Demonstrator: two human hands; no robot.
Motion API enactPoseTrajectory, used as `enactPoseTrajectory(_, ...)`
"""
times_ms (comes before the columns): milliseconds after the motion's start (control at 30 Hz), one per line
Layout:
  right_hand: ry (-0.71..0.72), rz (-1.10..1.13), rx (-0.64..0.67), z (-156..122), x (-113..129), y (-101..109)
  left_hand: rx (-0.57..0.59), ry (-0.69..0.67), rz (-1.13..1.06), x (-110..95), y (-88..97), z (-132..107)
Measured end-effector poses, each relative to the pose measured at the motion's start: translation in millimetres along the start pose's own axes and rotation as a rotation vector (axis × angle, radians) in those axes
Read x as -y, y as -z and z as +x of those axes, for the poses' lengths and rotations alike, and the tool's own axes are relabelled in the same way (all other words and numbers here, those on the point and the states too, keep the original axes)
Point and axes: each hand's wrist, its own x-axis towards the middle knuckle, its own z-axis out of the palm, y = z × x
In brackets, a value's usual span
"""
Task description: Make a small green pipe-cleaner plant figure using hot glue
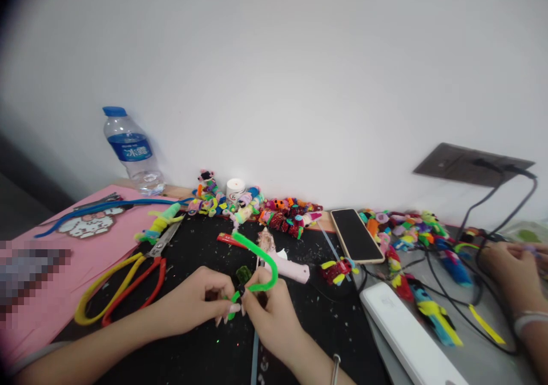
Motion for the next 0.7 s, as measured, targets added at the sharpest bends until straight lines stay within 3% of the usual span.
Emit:
enactPoseTrajectory(167, 0.043, -0.015, -0.092, 0.4, -2.8, 1.1, -0.157, -0.064, 0.068, -6.2, 1.5, -1.2)
enactPoseTrajectory(267, 0.055, 0.014, -0.082, 0.2, -2.1, 0.4, -0.234, -0.128, 0.036, -5.1, 2.3, -1.1)
enactPoseTrajectory(533, 0.044, 0.031, -0.106, 2.4, -1.5, 0.5, -0.216, -0.189, 0.07, -1.3, 4.1, 2.4)
enactPoseTrajectory(700, 0.032, 0.011, -0.103, 3.6, -4.1, 1.6, -0.199, -0.109, -0.199, 2.6, 0.9, 2.8)
